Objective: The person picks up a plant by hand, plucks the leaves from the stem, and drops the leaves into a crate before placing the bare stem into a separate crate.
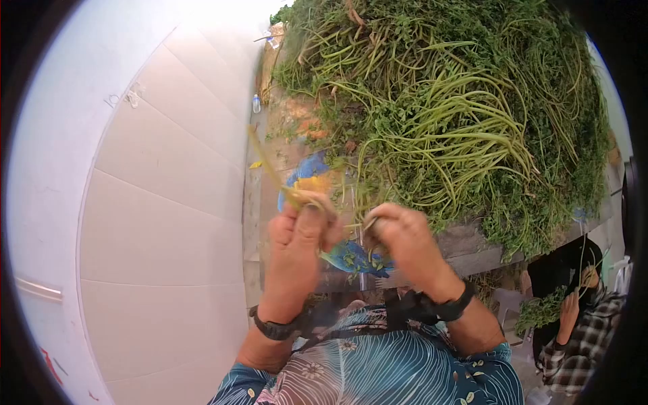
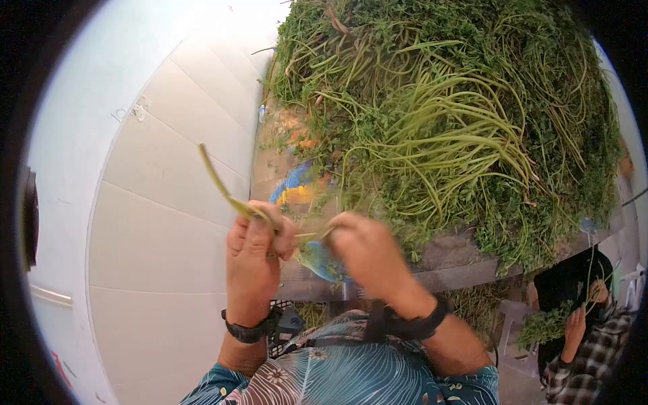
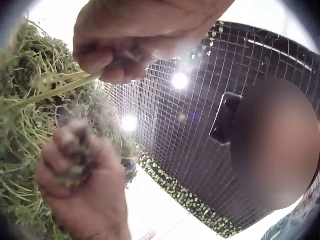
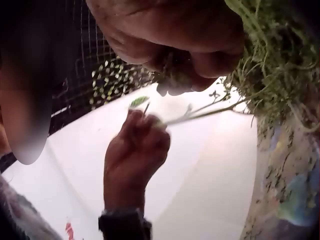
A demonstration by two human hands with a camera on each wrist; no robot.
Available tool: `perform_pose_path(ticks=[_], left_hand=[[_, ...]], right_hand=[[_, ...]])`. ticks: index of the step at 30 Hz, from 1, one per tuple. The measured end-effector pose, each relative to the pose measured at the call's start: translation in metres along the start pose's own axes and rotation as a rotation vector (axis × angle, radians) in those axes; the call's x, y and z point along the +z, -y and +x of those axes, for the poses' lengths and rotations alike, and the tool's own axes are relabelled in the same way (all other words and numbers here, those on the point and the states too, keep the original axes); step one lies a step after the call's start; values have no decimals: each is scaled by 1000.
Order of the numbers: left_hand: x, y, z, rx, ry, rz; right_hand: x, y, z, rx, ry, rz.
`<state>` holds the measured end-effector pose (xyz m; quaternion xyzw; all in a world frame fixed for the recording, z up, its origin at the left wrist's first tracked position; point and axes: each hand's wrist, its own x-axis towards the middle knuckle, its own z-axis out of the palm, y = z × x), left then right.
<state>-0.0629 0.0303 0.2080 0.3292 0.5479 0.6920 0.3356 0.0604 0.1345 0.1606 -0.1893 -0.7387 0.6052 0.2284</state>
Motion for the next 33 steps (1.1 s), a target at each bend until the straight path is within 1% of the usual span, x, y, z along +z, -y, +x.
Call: perform_pose_path(ticks=[3, 4, 6, 9, 10, 13, 14, 17, 19, 20, 22, 26, 28, 31, 32, 33], left_hand=[[-12, -9, -1, 76, 14, -73], [-15, -13, -2, 62, 56, -23], [-16, -14, -3, 61, 37, -34], [-12, -15, -7, 27, 64, -30], [-12, -16, -8, 17, 79, -21], [-12, -14, -10, 24, 161, -19], [-11, -15, -13, 19, 170, -39], [-13, -16, -15, 15, 211, -77], [-19, -14, -15, 12, 261, -79], [-20, -15, -16, -10, 241, -81], [-22, -16, -20, -59, 198, -84], [-30, -19, -22, -86, 166, -36], [-37, -19, -22, -84, 147, -18], [-49, -20, -21, -63, 183, -61], [-48, -21, -21, -56, 138, -87], [-48, -21, -22, -59, 138, -82]], right_hand=[[-24, 1, -5, 351, -299, 598], [-30, 0, -8, 309, -270, 617], [-39, 2, -14, 230, -225, 652], [-34, 26, -12, 68, -154, 233], [-32, 30, -10, -115, -125, 6], [-20, 25, 2, -444, -7, -303], [-17, 26, 4, -420, 51, -349], [-4, 22, 10, -516, 123, -381], [-1, 25, 13, -553, 178, -468], [1, 26, 14, -571, 205, -513], [4, 25, 13, -579, 187, -497], [6, 12, 9, -598, 181, -541], [1, -1, 5, -569, 167, -598], [-9, -11, -2, -508, 137, -648], [-11, -13, -4, -482, 125, -657], [-11, -14, -5, -479, 122, -650]])
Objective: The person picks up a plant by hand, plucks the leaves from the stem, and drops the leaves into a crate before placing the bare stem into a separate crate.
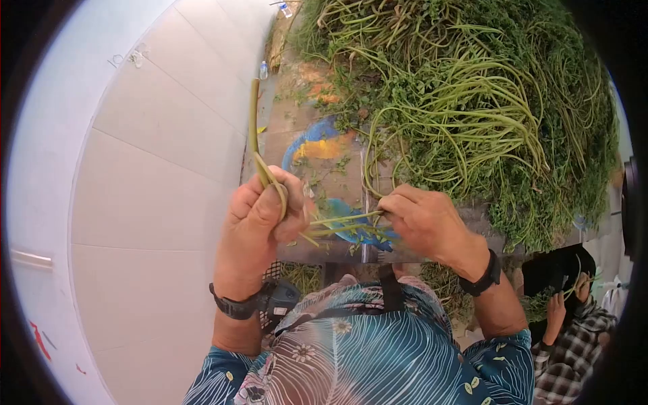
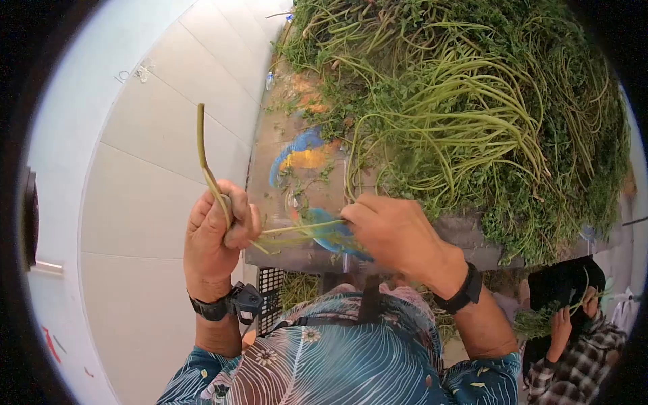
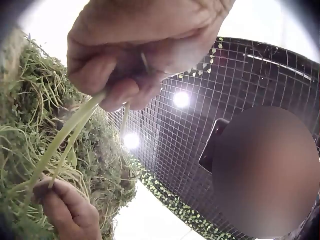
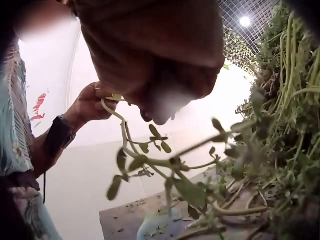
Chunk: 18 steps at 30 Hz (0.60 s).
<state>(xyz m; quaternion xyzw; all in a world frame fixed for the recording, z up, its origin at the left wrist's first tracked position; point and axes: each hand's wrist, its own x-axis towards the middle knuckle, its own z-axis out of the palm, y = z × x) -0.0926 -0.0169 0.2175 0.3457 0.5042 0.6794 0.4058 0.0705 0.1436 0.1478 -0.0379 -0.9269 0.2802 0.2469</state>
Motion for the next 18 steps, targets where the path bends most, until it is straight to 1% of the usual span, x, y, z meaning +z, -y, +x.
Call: perform_pose_path(ticks=[2, 5, 8, 9, 11, 12, 14, 15, 18], left_hand=[[0, 2, 0, -6, 3, 8], [5, -1, -3, -65, -83, 23], [-13, -6, -1, 119, -34, -8], [-13, -9, -1, 102, -60, 22], [-15, -6, 2, 103, -107, -20], [-15, -4, 5, 105, -122, -45], [-14, -3, 6, 95, -151, -85], [-14, -2, 6, 91, -164, -104], [-16, -1, 7, 64, -203, -125]], right_hand=[[1, -3, -2, 9, -7, 11], [14, -25, -6, 155, -197, 179], [-13, -36, -14, 826, -403, 857], [-20, -37, -19, 839, -386, 1005], [-32, -35, -30, 863, -372, 1294], [-32, -34, -34, 859, -318, 1322], [-29, -30, -41, 853, -208, 1376], [-23, -26, -41, 840, -263, 1342], [-28, -8, -32, 906, -216, 1137]])
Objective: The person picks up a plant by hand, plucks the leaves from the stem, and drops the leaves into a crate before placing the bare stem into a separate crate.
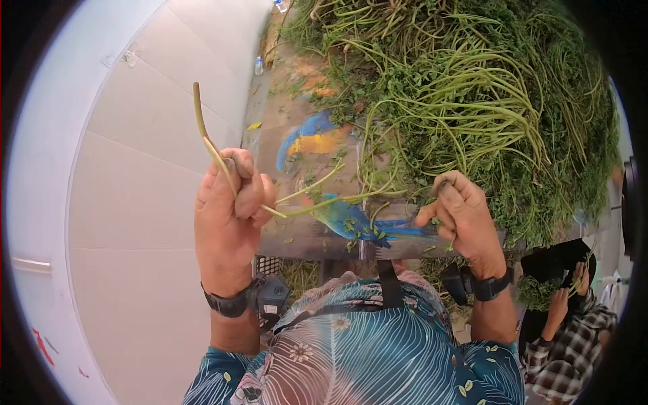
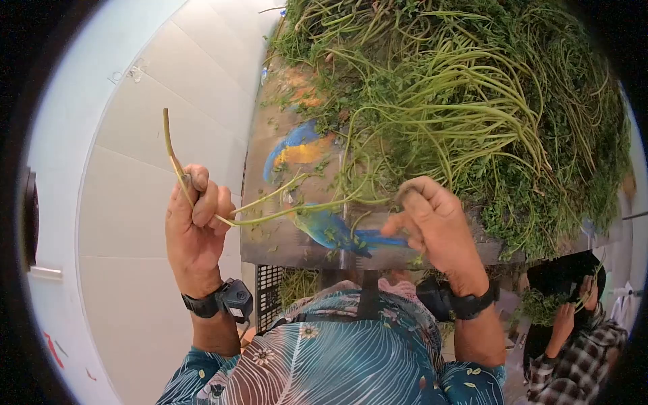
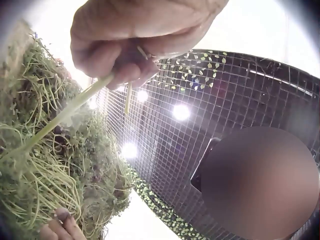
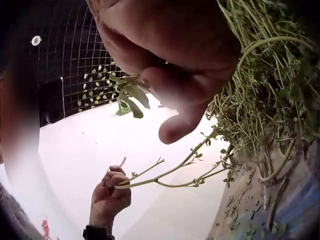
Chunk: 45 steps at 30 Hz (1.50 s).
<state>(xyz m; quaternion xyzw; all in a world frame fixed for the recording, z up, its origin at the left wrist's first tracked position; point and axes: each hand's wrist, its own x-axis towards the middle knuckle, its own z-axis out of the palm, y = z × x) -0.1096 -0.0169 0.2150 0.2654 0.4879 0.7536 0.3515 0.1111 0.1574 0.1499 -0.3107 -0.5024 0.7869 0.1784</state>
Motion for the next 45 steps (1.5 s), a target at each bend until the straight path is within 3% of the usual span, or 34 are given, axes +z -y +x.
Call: perform_pose_path(ticks=[1, 4, 7, 10, 12, 14, 16, 18, 21, 24, 33, 37, 40, 43, 45], left_hand=[[1, -1, 1, -5, 5, -3], [4, -2, 0, -21, 15, -19], [7, -3, 1, -24, 56, -49], [10, -4, 2, -51, 99, -124], [19, -6, 3, -111, 62, -217], [32, 4, 9, -56, 30, -111], [33, 20, 8, -73, 114, 72], [19, 44, -1, -174, 311, 331], [15, 52, -4, -276, 211, 300], [11, 54, -4, -198, 146, 434], [15, 58, -17, -171, 61, 313], [16, 57, -22, -159, 76, 396], [18, 53, -24, -189, 39, 405], [23, 51, -25, -165, 53, 380], [30, 52, -26, -134, 61, 361]], right_hand=[[-1, 0, -2, -5, 36, -52], [17, -2, -1, -424, 7, -557], [30, -1, 8, -703, 56, -901], [39, -7, 18, -826, 87, -1081], [44, -6, 19, -829, 99, -1027], [49, -6, 18, -835, 95, -948], [55, -5, 16, -839, 68, -841], [61, -4, 17, -806, 134, -836], [61, -7, 16, -773, 202, -835], [54, -10, 15, -731, 218, -891], [47, -15, 13, -767, 146, -1006], [41, -20, 17, -771, 47, -1118], [39, -18, 17, -751, 64, -1097], [38, -23, 21, -590, 71, -878], [16, -37, 42, -720, 33, -834]])
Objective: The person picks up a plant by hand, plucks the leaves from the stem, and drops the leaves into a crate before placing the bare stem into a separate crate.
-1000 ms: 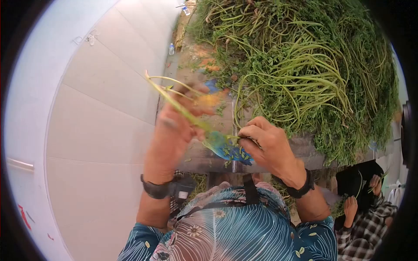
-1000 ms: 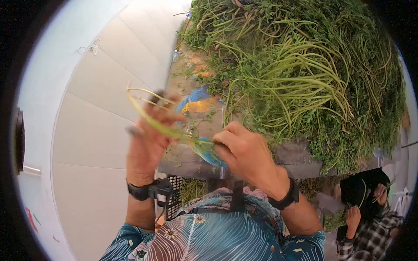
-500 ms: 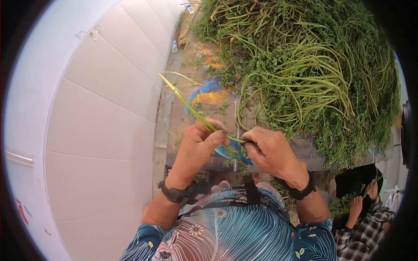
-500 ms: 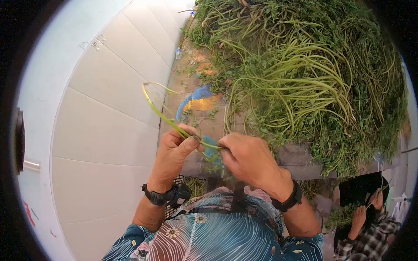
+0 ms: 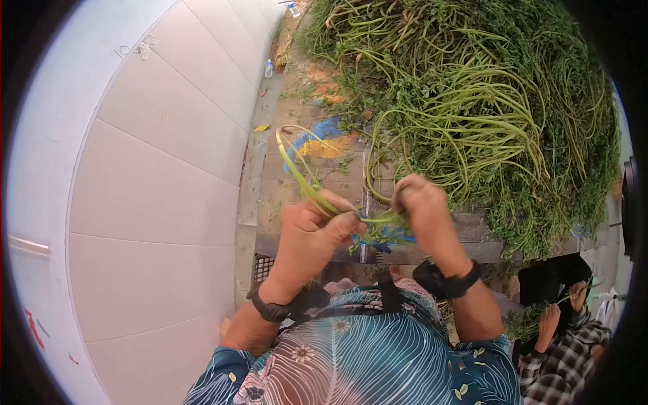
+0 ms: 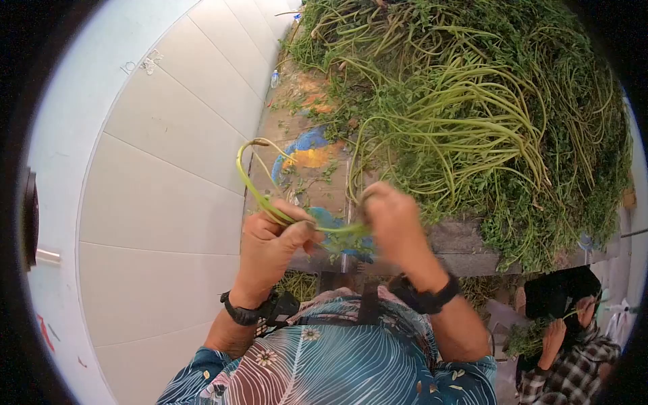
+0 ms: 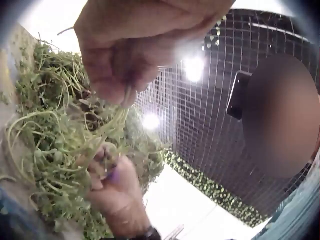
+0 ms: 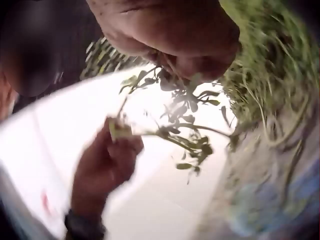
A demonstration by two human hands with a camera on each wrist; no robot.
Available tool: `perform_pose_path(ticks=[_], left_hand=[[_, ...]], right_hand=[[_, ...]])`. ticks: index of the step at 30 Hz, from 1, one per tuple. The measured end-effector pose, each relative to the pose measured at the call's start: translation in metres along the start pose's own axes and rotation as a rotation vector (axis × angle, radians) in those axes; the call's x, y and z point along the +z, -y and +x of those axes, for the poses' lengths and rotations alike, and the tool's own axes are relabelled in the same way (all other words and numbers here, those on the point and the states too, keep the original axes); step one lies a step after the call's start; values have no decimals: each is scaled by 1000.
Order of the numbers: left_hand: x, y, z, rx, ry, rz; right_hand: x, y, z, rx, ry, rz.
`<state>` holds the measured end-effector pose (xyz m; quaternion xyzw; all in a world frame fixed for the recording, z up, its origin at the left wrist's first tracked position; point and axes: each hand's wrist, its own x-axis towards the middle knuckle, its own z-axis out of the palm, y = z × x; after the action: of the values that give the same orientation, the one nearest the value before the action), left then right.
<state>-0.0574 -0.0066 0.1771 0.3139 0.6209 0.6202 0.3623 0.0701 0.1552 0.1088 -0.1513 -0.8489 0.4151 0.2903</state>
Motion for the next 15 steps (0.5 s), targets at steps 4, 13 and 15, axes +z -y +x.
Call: perform_pose_path(ticks=[4, 13, 15], left_hand=[[-22, 3, 8, 46, -133, -85], [-29, 5, 22, 57, -183, -277], [-31, 3, 23, 49, -188, -314]], right_hand=[[-42, -19, -4, 775, -239, 1671], [-35, 20, -4, 647, 4, 1345], [-29, 24, 1, 572, 58, 1265]])
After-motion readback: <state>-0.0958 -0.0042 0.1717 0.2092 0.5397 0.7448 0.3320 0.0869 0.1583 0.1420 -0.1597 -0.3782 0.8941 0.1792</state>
